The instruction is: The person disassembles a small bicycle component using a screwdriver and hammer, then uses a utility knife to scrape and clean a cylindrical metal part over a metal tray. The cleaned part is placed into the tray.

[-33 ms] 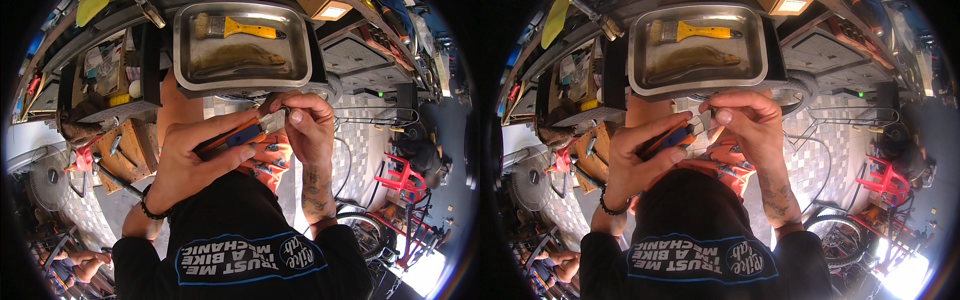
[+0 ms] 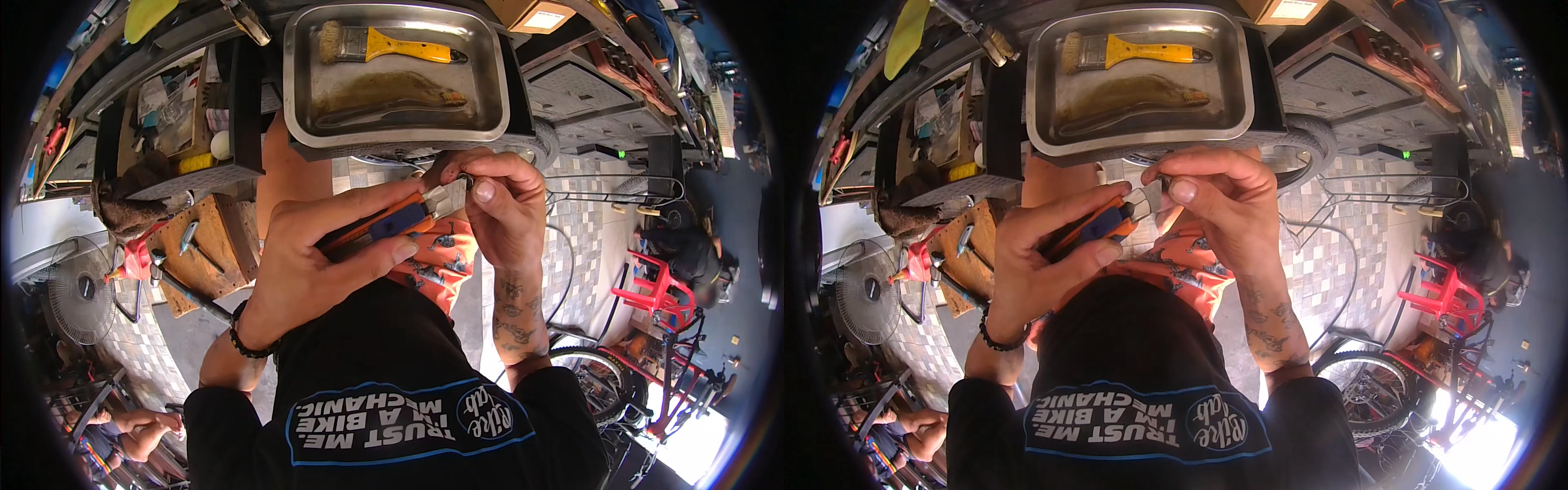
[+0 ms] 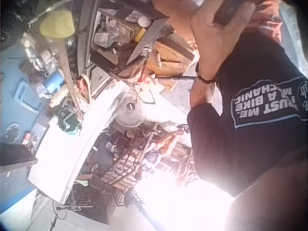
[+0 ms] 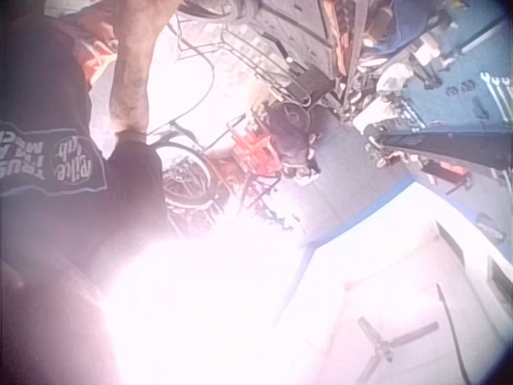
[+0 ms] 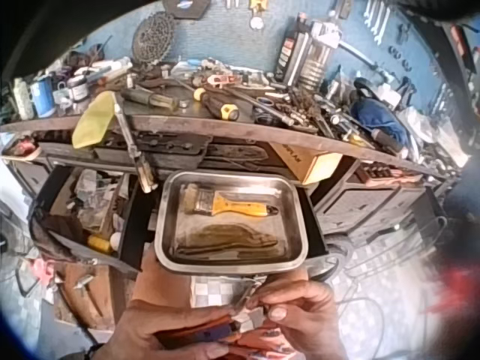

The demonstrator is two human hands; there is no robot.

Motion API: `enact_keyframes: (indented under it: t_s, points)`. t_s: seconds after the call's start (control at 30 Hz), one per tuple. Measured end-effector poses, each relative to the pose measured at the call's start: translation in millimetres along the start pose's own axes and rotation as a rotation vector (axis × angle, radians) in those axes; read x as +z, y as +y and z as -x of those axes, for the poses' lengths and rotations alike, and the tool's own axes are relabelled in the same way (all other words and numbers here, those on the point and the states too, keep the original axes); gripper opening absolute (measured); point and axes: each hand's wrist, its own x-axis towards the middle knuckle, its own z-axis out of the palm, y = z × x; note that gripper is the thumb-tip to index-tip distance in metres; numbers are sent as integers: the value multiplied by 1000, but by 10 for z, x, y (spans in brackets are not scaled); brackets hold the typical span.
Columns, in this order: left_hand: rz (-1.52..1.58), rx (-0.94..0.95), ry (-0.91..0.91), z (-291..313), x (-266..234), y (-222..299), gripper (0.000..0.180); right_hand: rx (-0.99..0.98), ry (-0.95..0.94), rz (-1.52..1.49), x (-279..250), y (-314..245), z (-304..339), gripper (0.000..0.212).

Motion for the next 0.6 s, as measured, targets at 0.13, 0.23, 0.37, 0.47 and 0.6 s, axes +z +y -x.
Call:
enact_keyframes:
  t_s: [0.13, 0.23, 0.37, 0.47, 0.6]
  points:
    - [17, -31, 0, 20, 9, 24, 48, 3, -8, -10, 15, -15, 4, 17]
    - [14, -10, -8, 3, -2, 10, 47, 6, -20, -19, 13, -15, -14, 17]
    - [72, -53, -18, -23, -41, 3, 46, -6, -31, 4, 1, -7, -56, 17]
    - [180, -166, -20, 7, -48, 55, 45, -24, -51, 72, 3, -30, -61, 17]
    - [229, -258, -30, 15, -62, 122, 46, -90, -72, 165, 31, -49, -62, 17]
